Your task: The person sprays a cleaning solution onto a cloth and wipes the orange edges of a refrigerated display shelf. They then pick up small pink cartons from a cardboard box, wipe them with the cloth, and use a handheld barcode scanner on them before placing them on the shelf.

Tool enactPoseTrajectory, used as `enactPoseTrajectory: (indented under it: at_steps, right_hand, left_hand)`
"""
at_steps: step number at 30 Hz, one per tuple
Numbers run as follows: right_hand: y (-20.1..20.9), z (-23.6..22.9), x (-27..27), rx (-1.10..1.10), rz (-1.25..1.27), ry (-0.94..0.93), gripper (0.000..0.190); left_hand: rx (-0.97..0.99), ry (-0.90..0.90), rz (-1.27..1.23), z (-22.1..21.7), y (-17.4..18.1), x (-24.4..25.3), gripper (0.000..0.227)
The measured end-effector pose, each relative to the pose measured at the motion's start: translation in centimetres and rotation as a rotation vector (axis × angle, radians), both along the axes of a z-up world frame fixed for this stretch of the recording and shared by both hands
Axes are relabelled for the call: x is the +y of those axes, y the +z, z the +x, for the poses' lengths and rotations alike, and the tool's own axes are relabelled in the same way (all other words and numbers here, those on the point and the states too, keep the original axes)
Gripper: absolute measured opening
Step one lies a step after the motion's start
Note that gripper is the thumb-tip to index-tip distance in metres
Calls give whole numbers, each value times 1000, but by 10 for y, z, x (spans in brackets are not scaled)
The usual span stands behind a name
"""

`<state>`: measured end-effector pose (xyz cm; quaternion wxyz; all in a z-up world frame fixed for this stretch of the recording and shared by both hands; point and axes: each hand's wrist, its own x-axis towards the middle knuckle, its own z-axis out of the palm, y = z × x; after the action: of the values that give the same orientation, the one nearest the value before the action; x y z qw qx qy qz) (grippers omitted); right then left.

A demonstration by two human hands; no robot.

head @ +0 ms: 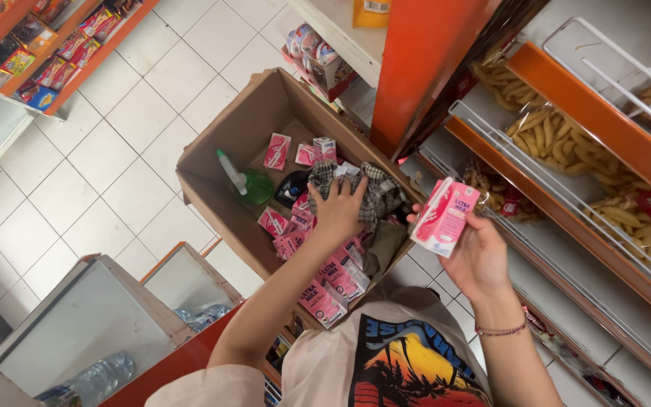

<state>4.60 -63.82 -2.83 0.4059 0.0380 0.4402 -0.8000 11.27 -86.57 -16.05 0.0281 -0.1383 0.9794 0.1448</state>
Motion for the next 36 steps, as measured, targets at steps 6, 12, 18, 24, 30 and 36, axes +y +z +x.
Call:
enactPoseTrajectory:
  at_steps: [6,12,18,24,30,36]
  right_hand:
    - [-33,7,18,-19,2,-91,45]
    - [-41,15,19,-3,132,-153,39]
    - [-25,34,-4,331,132,-185,49]
    - [-10,46,-18,255,75,-157,58]
    - [14,37,-26,319,44,-151,51]
    - [39,19,-28,278,84,-292,54]
  left_hand:
    - [8,-26,25,-9,12,-13,24]
    - [199,327,650,4,84,6,34]
    - [630,194,994,34,159,55,44]
    - [718,4,736,40,175,73,63]
    - [772,-142,296,58,154,86,65]
    - [751,-171,303,72,134,76,54]
